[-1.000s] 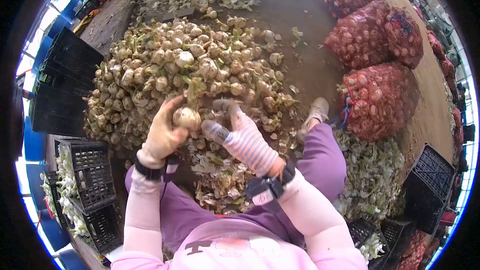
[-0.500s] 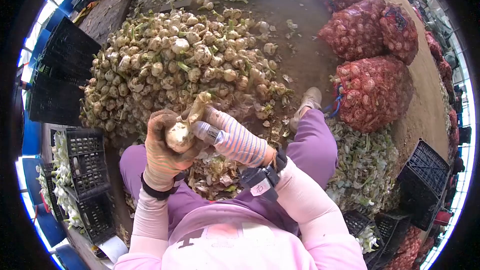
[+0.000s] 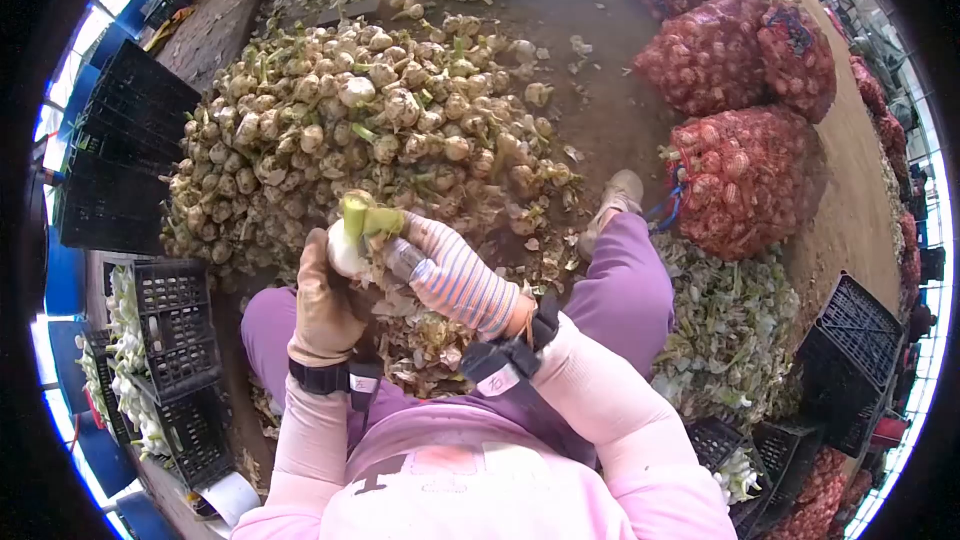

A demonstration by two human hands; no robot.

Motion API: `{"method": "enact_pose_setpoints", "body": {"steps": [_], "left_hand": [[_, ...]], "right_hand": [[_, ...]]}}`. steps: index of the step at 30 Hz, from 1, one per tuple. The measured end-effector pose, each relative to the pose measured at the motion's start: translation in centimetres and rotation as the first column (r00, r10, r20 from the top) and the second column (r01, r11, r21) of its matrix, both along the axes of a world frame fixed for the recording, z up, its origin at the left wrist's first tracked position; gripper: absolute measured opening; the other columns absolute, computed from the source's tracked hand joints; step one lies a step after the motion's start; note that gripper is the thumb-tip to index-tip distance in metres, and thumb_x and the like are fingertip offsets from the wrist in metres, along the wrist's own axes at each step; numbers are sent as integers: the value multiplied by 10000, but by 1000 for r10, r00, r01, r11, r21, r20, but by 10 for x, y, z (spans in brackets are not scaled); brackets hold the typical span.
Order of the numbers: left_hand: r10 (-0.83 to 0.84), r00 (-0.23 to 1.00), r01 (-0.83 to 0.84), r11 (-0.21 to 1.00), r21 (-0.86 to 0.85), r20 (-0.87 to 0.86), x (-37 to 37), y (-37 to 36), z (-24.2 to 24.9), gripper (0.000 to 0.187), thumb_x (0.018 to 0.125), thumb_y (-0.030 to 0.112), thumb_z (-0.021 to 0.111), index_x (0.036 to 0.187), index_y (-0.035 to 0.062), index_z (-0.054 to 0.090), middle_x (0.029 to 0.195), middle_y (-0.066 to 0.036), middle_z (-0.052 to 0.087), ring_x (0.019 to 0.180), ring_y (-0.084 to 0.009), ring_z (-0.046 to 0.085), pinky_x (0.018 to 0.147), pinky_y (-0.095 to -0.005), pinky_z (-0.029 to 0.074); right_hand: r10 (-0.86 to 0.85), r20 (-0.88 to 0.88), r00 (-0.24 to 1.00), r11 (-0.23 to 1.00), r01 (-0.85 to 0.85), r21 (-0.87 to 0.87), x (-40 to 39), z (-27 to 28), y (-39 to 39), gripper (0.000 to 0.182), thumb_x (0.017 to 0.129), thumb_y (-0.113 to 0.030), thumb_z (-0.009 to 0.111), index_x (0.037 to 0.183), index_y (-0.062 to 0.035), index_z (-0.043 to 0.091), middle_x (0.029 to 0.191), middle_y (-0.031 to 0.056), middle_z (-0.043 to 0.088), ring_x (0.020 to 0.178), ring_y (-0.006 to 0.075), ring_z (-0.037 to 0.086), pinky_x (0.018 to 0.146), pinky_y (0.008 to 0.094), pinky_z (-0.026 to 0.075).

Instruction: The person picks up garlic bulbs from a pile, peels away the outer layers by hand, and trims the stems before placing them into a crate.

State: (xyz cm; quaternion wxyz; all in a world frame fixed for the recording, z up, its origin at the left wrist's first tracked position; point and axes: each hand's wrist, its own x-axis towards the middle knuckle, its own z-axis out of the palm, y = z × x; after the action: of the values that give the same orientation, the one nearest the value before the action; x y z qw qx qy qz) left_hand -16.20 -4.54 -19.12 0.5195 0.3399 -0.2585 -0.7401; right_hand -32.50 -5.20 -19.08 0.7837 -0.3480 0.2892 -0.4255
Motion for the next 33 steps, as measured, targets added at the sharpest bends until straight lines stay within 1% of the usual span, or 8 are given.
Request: {"method": "enact_pose_setpoints", "body": {"steps": [9, 19, 21, 24, 26, 27, 28, 33], "left_hand": [[260, 898, -201, 960, -195, 354, -14, 9, 10, 459, 836, 279, 656, 1193, 83, 442, 1014, -42, 575, 818, -116, 599, 595, -202, 490], [-43, 978, 61, 995, 84, -203, 4, 2, 0, 576, 839, 249, 663, 1297, 31, 392, 1037, -96, 593, 859, -156, 607, 661, -246, 529], [303, 898, -273, 952, -135, 319, -2, 2, 1, 476, 889, 104, 579, 1313, 29, 377, 1107, -95, 575, 947, -170, 597, 761, -274, 528], [177, 981, -151, 955, -254, 83, -23, 17, 13, 531, 864, 25, 592, 1344, 38, 365, 1245, -90, 503, 1120, -189, 515, 967, -322, 419], [291, 911, -155, 897, -414, 292, -25, 19, -4, 556, 854, 104, 634, 1342, 48, 375, 1249, -88, 501, 1124, -192, 504, 979, -332, 396], [368, 930, -359, 915, -183, 14, -25, 11, -17, 516, 882, 227, 618, 1311, 24, 415, 1190, -94, 537, 1051, -193, 531, 945, -324, 411], [423, 885, -368, 891, -268, 193, -18, 11, -29, 505, 897, 297, 583, 1289, 13, 437, 1159, -101, 554, 1020, -194, 537, 928, -325, 419], [218, 936, -69, 883, -465, 276, -11, 6, -2, 797, 824, 589, 535, 1277, -56, 424, 1153, -174, 566, 1067, -246, 550, 947, -368, 427]], "right_hand": [[-171, 2, 985, 979, 170, -116, 9, -4, -5, 423, 838, -140, 675, 1202, -40, 482, 1066, 34, 587, 958, 96, 549, 858, 262, 453], [-169, -48, 984, 985, 167, -46, 5, -9, -4, 309, 900, -123, 520, 1196, -36, 498, 1070, 6, 572, 957, 74, 507, 846, 234, 422], [-237, -118, 964, 971, 235, -31, 13, -13, -5, 270, 868, -86, 517, 1131, -27, 538, 1048, 42, 582, 949, 126, 528, 844, 258, 422], [-593, -413, 691, 688, 169, -705, 16, -15, -6, 280, 820, -16, 499, 1097, -9, 545, 1022, 122, 584, 957, 231, 560, 855, 308, 435], [-709, -495, 502, 530, -83, -844, 19, -28, 2, 336, 814, 20, 479, 1145, -12, 525, 1037, 124, 580, 989, 215, 556, 853, 311, 442], [-767, -494, 409, 488, -127, -864, 25, -39, 9, 336, 826, 10, 478, 1158, -17, 523, 1051, 114, 582, 1007, 209, 552, 850, 320, 445], [-469, -487, 736, 775, 78, -628, 30, -26, 8, 327, 796, -38, 524, 1121, -2, 523, 1039, 171, 582, 991, 314, 557, 875, 375, 450], [-310, 29, 950, 950, 308, 45, 16, -23, -11, 221, 917, -123, 522, 1128, -56, 535, 947, -17, 593, 835, 70, 560, 727, 208, 465]]}}
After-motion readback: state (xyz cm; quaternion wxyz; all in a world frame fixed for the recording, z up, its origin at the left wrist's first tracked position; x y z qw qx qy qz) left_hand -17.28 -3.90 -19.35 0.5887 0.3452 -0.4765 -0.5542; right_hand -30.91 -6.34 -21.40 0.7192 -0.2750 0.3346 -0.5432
